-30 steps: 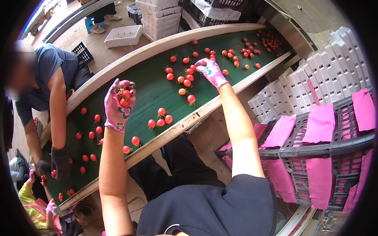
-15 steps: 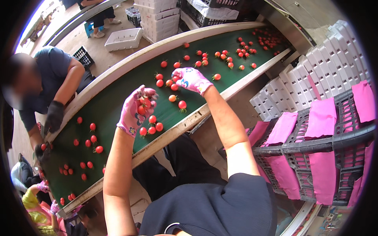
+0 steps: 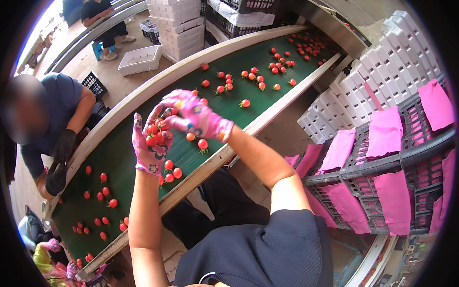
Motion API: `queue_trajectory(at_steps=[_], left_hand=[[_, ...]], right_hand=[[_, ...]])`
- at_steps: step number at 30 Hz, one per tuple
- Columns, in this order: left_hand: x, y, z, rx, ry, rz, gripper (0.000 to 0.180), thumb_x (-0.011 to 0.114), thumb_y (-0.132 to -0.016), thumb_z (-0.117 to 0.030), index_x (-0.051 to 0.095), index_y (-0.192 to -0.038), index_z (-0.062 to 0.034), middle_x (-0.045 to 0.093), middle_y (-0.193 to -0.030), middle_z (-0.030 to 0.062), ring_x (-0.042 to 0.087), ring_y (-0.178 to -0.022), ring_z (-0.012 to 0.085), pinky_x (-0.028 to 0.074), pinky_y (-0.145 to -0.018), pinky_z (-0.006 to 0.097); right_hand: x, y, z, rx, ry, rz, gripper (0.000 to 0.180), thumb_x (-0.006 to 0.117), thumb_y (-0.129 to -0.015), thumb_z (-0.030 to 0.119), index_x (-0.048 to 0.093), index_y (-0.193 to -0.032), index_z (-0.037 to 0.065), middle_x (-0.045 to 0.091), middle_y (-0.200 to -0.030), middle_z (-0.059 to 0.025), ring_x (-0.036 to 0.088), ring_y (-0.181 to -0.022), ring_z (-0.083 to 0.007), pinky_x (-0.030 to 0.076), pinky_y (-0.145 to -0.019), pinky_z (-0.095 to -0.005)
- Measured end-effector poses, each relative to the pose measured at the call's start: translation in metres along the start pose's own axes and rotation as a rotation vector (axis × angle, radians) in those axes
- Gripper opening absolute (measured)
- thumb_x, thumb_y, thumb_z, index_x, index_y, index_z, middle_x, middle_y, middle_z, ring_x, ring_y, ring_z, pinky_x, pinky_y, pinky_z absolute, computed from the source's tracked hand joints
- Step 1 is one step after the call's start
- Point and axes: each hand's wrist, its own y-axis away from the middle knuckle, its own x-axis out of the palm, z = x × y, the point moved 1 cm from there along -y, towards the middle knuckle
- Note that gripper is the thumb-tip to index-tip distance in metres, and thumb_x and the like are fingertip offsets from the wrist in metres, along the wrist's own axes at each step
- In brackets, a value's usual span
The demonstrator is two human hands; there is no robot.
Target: The person sorts cherry tomatoes on a green conveyor belt by hand, picking out individual tomatoes and placing them into a small bowl or holding them in their gloved hand while other workers perform the same task alongside them.
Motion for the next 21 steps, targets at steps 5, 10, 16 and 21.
queue_trajectory(at_steps=[5, 10, 16, 21], left_hand=[[-0.003, -0.003, 0.001, 0.028, 0.022, -0.182, 0.053, 0.053, -0.095, -0.046, 0.056, -0.120, 0.0002, 0.063, -0.109, 0.0183, 0.063, -0.093, 0.0284, 0.050, -0.058, 0.028], [-0.002, -0.003, -0.004, 0.102, 0.100, -0.260, 0.049, 0.057, -0.094, -0.037, 0.054, -0.121, 0.0032, 0.060, -0.109, 0.0239, 0.060, -0.077, 0.0228, 0.043, -0.049, 0.021], [-0.017, 0.004, -0.028, 0.280, 0.062, -0.239, 0.032, 0.053, -0.097, -0.027, 0.058, -0.114, -0.0002, 0.064, -0.102, 0.0192, 0.064, -0.082, 0.0246, 0.041, -0.045, 0.022], [-0.016, -0.005, -0.031, 0.313, -0.056, -0.240, 0.033, 0.054, -0.096, -0.024, 0.055, -0.114, 0.0034, 0.062, -0.096, 0.0170, 0.058, -0.076, 0.0224, 0.042, -0.048, 0.023]], right_hand=[[-0.034, 0.033, -0.124, 0.302, 0.797, -0.191, 0.055, 0.066, -0.083, 0.048, 0.061, -0.116, 0.004, 0.061, -0.115, -0.0162, 0.056, -0.106, -0.0346, 0.043, -0.095, -0.0423], [-0.028, 0.035, -0.120, 0.551, 0.556, 0.270, 0.065, 0.060, -0.086, 0.054, 0.055, -0.129, 0.005, 0.046, -0.136, -0.0206, 0.045, -0.125, -0.0374, 0.035, -0.108, -0.0430], [-0.030, 0.021, -0.077, 0.064, 0.490, 0.066, 0.028, 0.068, -0.076, 0.027, 0.068, -0.097, 0.007, 0.066, -0.098, -0.0092, 0.061, -0.096, -0.0303, 0.043, -0.096, -0.0412], [-0.085, 0.094, -0.126, 0.834, 1.058, 0.095, 0.054, 0.070, -0.082, 0.040, 0.061, -0.122, 0.006, 0.051, -0.137, -0.0139, 0.047, -0.126, -0.0365, 0.038, -0.106, -0.0394]])
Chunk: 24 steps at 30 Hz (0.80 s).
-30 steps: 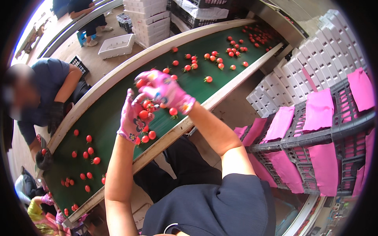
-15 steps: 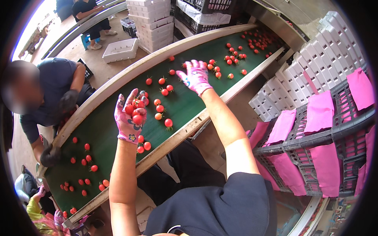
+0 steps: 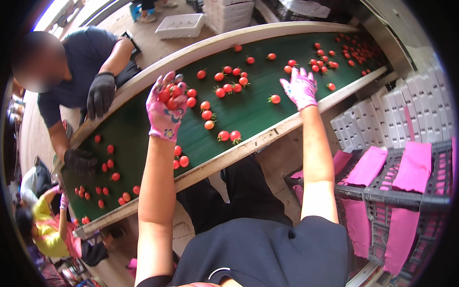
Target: The person sorts cherry tomatoes on a green conveyor belt by hand, picking out individual tomatoes and placing them into a small bowl or holding them in their gloved hand while other workers perform the same task alongside them.
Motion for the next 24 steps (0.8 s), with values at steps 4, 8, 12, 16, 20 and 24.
queue_trajectory(at_steps=[4, 8, 12, 16, 20, 24], left_hand=[[-0.016, -0.003, 0.000, -0.069, -0.036, 0.039, 0.035, 0.050, -0.098, -0.027, 0.057, -0.115, 0.0023, 0.061, -0.102, 0.0176, 0.058, -0.081, 0.0244, 0.045, -0.052, 0.026], [-0.006, 0.002, 0.003, -0.018, -0.171, -0.073, 0.032, 0.051, -0.097, -0.027, 0.058, -0.115, -0.0008, 0.065, -0.096, 0.0134, 0.063, -0.077, 0.0203, 0.044, -0.054, 0.025], [-0.015, -0.003, -0.003, -0.033, -0.189, -0.057, 0.034, 0.052, -0.097, -0.030, 0.059, -0.115, -0.0019, 0.066, -0.097, 0.0125, 0.064, -0.078, 0.0201, 0.044, -0.054, 0.025], [-0.013, -0.003, -0.003, -0.018, -0.217, -0.092, 0.035, 0.051, -0.097, -0.032, 0.061, -0.114, -0.0035, 0.067, -0.098, 0.0094, 0.065, -0.079, 0.0187, 0.044, -0.055, 0.026], [-0.009, -0.003, 0.002, -0.026, -0.163, -0.042, 0.039, 0.052, -0.097, -0.032, 0.057, -0.117, 0.0010, 0.065, -0.100, 0.0157, 0.063, -0.083, 0.0232, 0.048, -0.058, 0.027], [-0.002, -0.001, 0.004, -0.102, 0.007, -0.007, 0.050, 0.053, -0.096, -0.043, 0.054, -0.120, 0.0010, 0.063, -0.107, 0.0186, 0.062, -0.095, 0.0294, 0.053, -0.065, 0.030]], right_hand=[[-0.024, 0.032, 0.044, -0.373, -0.458, 0.020, 0.053, 0.071, -0.083, 0.031, 0.058, -0.127, 0.003, 0.045, -0.143, -0.0200, 0.043, -0.130, -0.0370, 0.035, -0.110, -0.0411], [-0.084, 0.099, 0.121, -0.783, -0.782, 0.105, 0.035, 0.077, -0.075, 0.021, 0.067, -0.106, 0.007, 0.067, -0.098, -0.0107, 0.062, -0.094, -0.0296, 0.050, -0.084, -0.0380], [-0.089, 0.124, 0.171, -0.960, -0.496, 0.630, 0.034, 0.068, -0.081, 0.031, 0.067, -0.104, 0.006, 0.065, -0.099, -0.0121, 0.063, -0.093, -0.0314, 0.050, -0.078, -0.0412], [-0.082, 0.116, 0.181, -1.108, -0.582, 0.795, 0.025, 0.066, -0.083, 0.026, 0.066, -0.098, 0.007, 0.063, -0.094, -0.0127, 0.063, -0.090, -0.0330, 0.049, -0.076, -0.0426], [-0.074, 0.110, 0.183, -1.315, -0.740, 0.852, 0.016, 0.061, -0.086, 0.018, 0.064, -0.098, 0.008, 0.063, -0.093, -0.0131, 0.063, -0.087, -0.0329, 0.049, -0.075, -0.0418], [-0.095, 0.108, 0.191, -1.229, -0.574, 1.101, 0.019, 0.062, -0.083, 0.011, 0.061, -0.101, 0.007, 0.059, -0.093, -0.0101, 0.062, -0.090, -0.0296, 0.049, -0.075, -0.0376]])
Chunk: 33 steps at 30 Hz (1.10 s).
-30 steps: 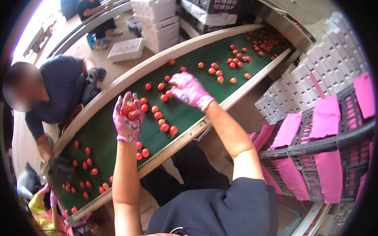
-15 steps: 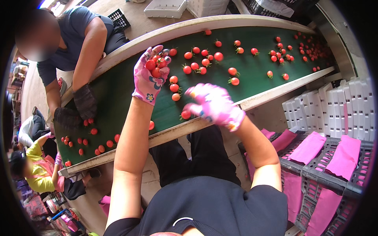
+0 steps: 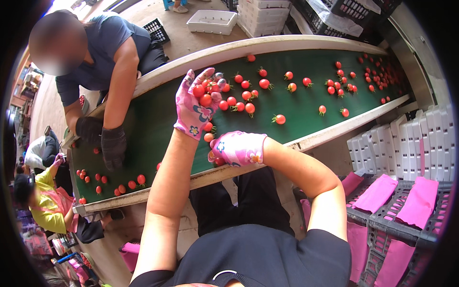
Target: The person sorts cherry tomatoes on a green conveyor belt by hand, picking out individual tomatoes and placing them into a small bowl or holding them in their gloved hand while other workers perform the same task alongside them.
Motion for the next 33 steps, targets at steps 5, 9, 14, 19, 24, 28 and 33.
queue_trajectory(at_steps=[5, 9, 14, 19, 24, 28, 33], left_hand=[[0.026, 0.015, 0.002, 0.112, -0.045, -0.013, 0.057, 0.050, -0.095, -0.048, 0.053, -0.121, 0.0026, 0.061, -0.111, 0.0192, 0.062, -0.102, 0.0339, 0.057, -0.073, 0.034], [0.021, 0.001, 0.009, 0.073, -0.010, -0.001, 0.053, 0.050, -0.095, -0.048, 0.054, -0.116, 0.0006, 0.064, -0.099, 0.0174, 0.066, -0.087, 0.0281, 0.054, -0.065, 0.031], [0.028, 0.004, 0.008, 0.123, 0.040, -0.003, 0.051, 0.049, -0.096, -0.048, 0.052, -0.119, -0.0030, 0.065, -0.100, 0.0142, 0.066, -0.090, 0.0263, 0.056, -0.071, 0.033], [0.027, -0.002, 0.010, 0.072, -0.047, -0.037, 0.050, 0.049, -0.097, -0.045, 0.050, -0.122, -0.0022, 0.063, -0.098, 0.0131, 0.066, -0.088, 0.0257, 0.058, -0.072, 0.036], [0.047, 0.009, 0.016, -0.067, -0.167, 0.076, 0.051, 0.047, -0.097, -0.050, 0.052, -0.126, -0.0083, 0.066, -0.101, 0.0097, 0.067, -0.078, 0.0192, 0.054, -0.065, 0.028], [0.038, 0.006, 0.012, -0.009, -0.061, 0.095, 0.042, 0.048, -0.098, -0.047, 0.061, -0.112, -0.0099, 0.069, -0.098, 0.0058, 0.066, -0.082, 0.0149, 0.055, -0.067, 0.029], [0.027, 0.001, 0.011, 0.103, 0.180, 0.204, 0.024, 0.050, -0.099, -0.028, 0.061, -0.109, -0.0090, 0.066, -0.096, 0.0047, 0.064, -0.088, 0.0152, 0.052, -0.080, 0.027]], right_hand=[[0.016, -0.013, -0.020, -0.274, 0.072, -0.123, 0.015, 0.061, -0.083, 0.011, 0.059, -0.097, 0.005, 0.057, -0.092, -0.0126, 0.059, -0.090, -0.0322, 0.047, -0.077, -0.0403], [0.003, 0.009, -0.017, -0.256, -0.003, -0.218, 0.032, 0.063, -0.081, 0.005, 0.061, -0.113, 0.003, 0.063, -0.092, -0.0151, 0.063, -0.089, -0.0348, 0.051, -0.080, -0.0410], [-0.005, 0.039, -0.017, -0.072, -0.415, -0.356, 0.031, 0.067, -0.078, -0.003, 0.061, -0.108, -0.001, 0.067, -0.091, -0.0096, 0.067, -0.080, -0.0190, 0.054, -0.074, -0.0304], [-0.047, 0.066, -0.024, -0.106, -0.800, -0.614, 0.030, 0.065, -0.081, -0.003, 0.059, -0.110, -0.001, 0.065, -0.088, -0.0065, 0.064, -0.076, -0.0144, 0.052, -0.071, -0.0278], [-0.097, 0.046, -0.015, -0.083, -0.590, -1.087, 0.030, 0.062, -0.090, 0.004, 0.058, -0.119, -0.001, 0.066, -0.095, -0.0078, 0.065, -0.081, -0.0139, 0.053, -0.076, -0.0276], [-0.087, -0.006, -0.014, -0.078, -0.036, -1.264, 0.027, 0.065, -0.086, 0.006, 0.064, -0.112, 0.000, 0.062, -0.109, -0.0146, 0.062, -0.099, -0.0220, 0.052, -0.085, -0.0324], [-0.062, -0.038, -0.009, -0.274, 0.266, -1.297, 0.056, 0.064, -0.086, 0.027, 0.050, -0.135, 0.003, 0.041, -0.141, -0.0204, 0.038, -0.132, -0.0395, 0.031, -0.110, -0.0446]])
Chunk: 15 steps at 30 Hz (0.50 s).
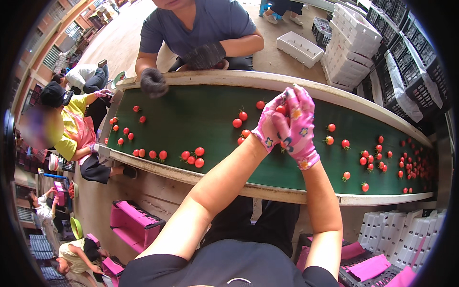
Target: The person sorts cherry tomatoes on a green conveyor belt by hand, picking out individual tomatoes and placing them into a small bowl or holding them in their gloved hand while other workers perform the same task alongside them.
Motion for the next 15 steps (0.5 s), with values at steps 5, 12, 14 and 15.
queue_trajectory(at_steps=[5, 12, 14, 15], left_hand=[[-0.001, 0.009, 0.000, 0.173, -0.155, -0.033, 0.027, 0.056, -0.096, -0.023, 0.056, -0.121, -0.0126, 0.066, -0.097, 0.0045, 0.065, -0.082, 0.0144, 0.054, -0.071, 0.026], [0.063, 0.026, -0.072, 0.387, 0.107, 0.102, 0.036, 0.063, -0.091, -0.018, 0.052, -0.124, -0.0087, 0.057, -0.108, 0.0114, 0.059, -0.101, 0.0239, 0.054, -0.067, 0.025], [0.074, 0.027, -0.103, 0.420, 0.155, 0.090, 0.035, 0.066, -0.089, -0.024, 0.056, -0.119, -0.0085, 0.056, -0.109, 0.0158, 0.061, -0.091, 0.0217, 0.056, -0.067, 0.026], [0.076, 0.026, -0.120, 0.411, 0.189, 0.098, 0.035, 0.068, -0.088, -0.028, 0.058, -0.116, -0.0101, 0.057, -0.109, 0.0186, 0.063, -0.081, 0.0193, 0.057, -0.066, 0.026]], right_hand=[[-0.005, 0.003, -0.003, -0.182, -0.019, -0.044, 0.066, 0.060, -0.087, 0.044, 0.045, -0.139, 0.006, 0.037, -0.146, -0.0192, 0.035, -0.134, -0.0419, 0.028, -0.112, -0.0487], [-0.010, 0.008, -0.005, -0.181, -0.127, 0.012, 0.069, 0.067, -0.086, 0.038, 0.043, -0.140, 0.003, 0.043, -0.141, -0.0187, 0.046, -0.125, -0.0365, 0.038, -0.105, -0.0436], [-0.009, 0.007, -0.004, -0.207, -0.116, 0.062, 0.067, 0.068, -0.085, 0.033, 0.043, -0.140, 0.003, 0.044, -0.140, -0.0183, 0.047, -0.123, -0.0369, 0.039, -0.103, -0.0441], [-0.010, 0.007, -0.004, -0.212, -0.098, 0.076, 0.067, 0.069, -0.084, 0.031, 0.044, -0.139, 0.003, 0.044, -0.140, -0.0181, 0.047, -0.122, -0.0370, 0.040, -0.102, -0.0444]])
